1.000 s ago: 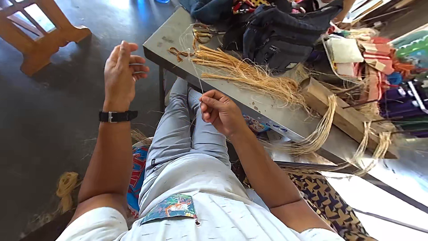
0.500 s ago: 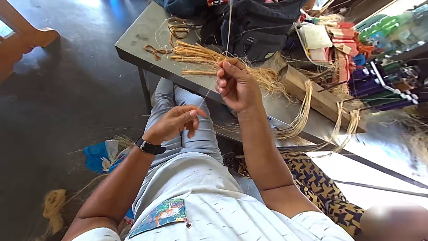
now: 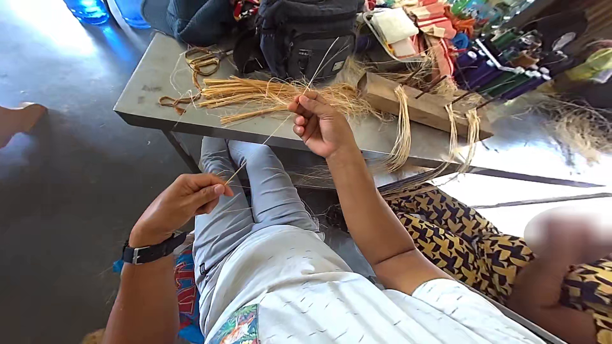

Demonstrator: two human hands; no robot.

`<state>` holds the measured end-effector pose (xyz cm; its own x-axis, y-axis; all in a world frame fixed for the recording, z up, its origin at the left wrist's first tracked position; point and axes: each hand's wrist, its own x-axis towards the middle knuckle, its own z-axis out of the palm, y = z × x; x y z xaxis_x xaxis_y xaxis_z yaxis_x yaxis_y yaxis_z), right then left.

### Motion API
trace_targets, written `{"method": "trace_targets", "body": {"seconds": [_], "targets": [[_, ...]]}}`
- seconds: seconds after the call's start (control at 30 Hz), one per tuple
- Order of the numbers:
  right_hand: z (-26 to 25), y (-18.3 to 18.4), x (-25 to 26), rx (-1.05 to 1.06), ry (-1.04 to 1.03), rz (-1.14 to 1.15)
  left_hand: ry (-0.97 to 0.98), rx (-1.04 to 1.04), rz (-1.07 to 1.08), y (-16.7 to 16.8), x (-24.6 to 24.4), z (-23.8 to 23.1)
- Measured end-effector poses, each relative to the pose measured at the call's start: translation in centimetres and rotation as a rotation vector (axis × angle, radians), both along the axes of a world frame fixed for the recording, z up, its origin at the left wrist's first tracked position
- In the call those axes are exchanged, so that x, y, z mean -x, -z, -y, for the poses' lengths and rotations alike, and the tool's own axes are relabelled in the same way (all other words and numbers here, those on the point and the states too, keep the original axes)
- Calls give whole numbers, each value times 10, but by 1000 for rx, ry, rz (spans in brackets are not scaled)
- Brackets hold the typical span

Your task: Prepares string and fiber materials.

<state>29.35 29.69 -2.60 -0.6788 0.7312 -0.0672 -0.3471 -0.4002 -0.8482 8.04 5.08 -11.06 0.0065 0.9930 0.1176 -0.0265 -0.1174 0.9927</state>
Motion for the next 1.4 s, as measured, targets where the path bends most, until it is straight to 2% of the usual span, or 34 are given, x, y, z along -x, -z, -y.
{"method": "trace_targets", "body": {"seconds": [0.43,0.9,1.17,1.27,1.4], "targets": [[-16,-4,-16,-22,53,-12,101,-5,-181,-19,22,31],[-30,-9,-27,-83,68,-41,86,6,-191,-16,33,36],[-54,-23,-43,-222,141,20,-45,114,-178,-13,44,37],[-79,-39,-75,-240,216,31,-149,121,-256,-12,68,49],[-108,-51,-127,-232,353,-65,-302,186,-312,-10,99,76]]}}
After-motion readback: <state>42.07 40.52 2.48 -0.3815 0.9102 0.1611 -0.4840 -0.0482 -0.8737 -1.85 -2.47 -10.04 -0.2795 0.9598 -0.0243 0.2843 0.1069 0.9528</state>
